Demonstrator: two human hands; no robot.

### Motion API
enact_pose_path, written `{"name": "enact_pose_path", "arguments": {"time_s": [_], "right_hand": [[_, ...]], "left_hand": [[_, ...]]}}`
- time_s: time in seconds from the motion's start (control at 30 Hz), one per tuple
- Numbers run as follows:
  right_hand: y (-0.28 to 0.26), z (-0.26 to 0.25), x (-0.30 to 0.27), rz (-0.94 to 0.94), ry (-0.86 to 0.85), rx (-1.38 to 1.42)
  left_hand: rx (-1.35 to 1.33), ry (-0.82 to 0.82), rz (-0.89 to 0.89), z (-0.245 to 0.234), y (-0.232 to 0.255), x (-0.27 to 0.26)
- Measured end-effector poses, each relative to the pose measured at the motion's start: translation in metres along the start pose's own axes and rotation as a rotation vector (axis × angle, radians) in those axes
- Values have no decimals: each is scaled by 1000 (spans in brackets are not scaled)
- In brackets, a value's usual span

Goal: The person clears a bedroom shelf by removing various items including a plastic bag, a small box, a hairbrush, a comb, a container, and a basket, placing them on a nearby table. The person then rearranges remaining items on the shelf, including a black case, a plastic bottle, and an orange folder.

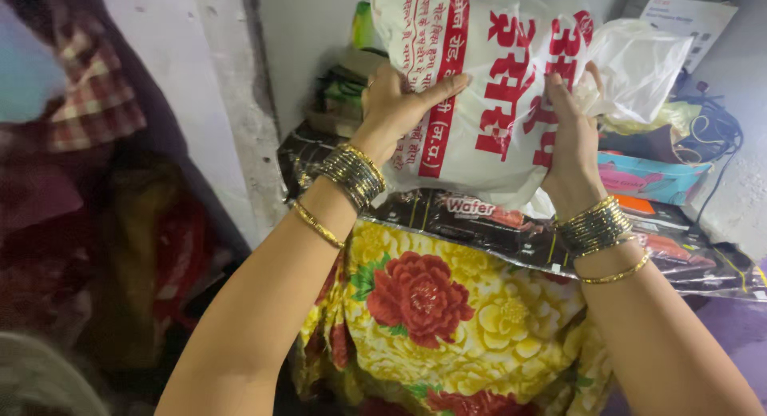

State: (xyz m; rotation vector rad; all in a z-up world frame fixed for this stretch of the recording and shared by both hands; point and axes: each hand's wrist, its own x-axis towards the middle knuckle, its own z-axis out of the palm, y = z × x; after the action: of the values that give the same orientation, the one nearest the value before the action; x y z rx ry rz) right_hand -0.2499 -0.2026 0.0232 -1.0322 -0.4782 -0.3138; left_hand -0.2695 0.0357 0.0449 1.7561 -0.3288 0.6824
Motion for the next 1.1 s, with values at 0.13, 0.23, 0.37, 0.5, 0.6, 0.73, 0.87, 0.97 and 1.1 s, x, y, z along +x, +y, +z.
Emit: {"name": "enact_pose_path", "arguments": {"time_s": [0.13, 0.23, 0.37, 0.5, 0.6, 0.73, 0.87, 0.97, 1.1], "right_hand": [[8, 37, -35, 133, -10, 72], [17, 68, -65, 165, -50, 97], [32, 108, -98, 264, -63, 56], [47, 147, -123, 408, -95, 5], [67, 170, -140, 430, -183, 39], [101, 194, -167, 606, -309, 18], [133, 222, -211, 653, -420, 5], [147, 248, -247, 753, -479, -119], [158, 286, -310, 804, -651, 48]], "left_hand": [[160, 31, -108, -45, 12, -35], [154, 97, -160, -80, 16, -66], [-112, 35, -225, -127, 17, -113], [77, 148, -319, -170, 27, -159], [223, 259, -364, -196, 35, -193], [458, 448, -540, -222, 45, -238], [611, 575, -663, -248, 52, -289], [656, 666, -794, -273, 53, -337], [572, 754, -852, -305, 56, -413]]}}
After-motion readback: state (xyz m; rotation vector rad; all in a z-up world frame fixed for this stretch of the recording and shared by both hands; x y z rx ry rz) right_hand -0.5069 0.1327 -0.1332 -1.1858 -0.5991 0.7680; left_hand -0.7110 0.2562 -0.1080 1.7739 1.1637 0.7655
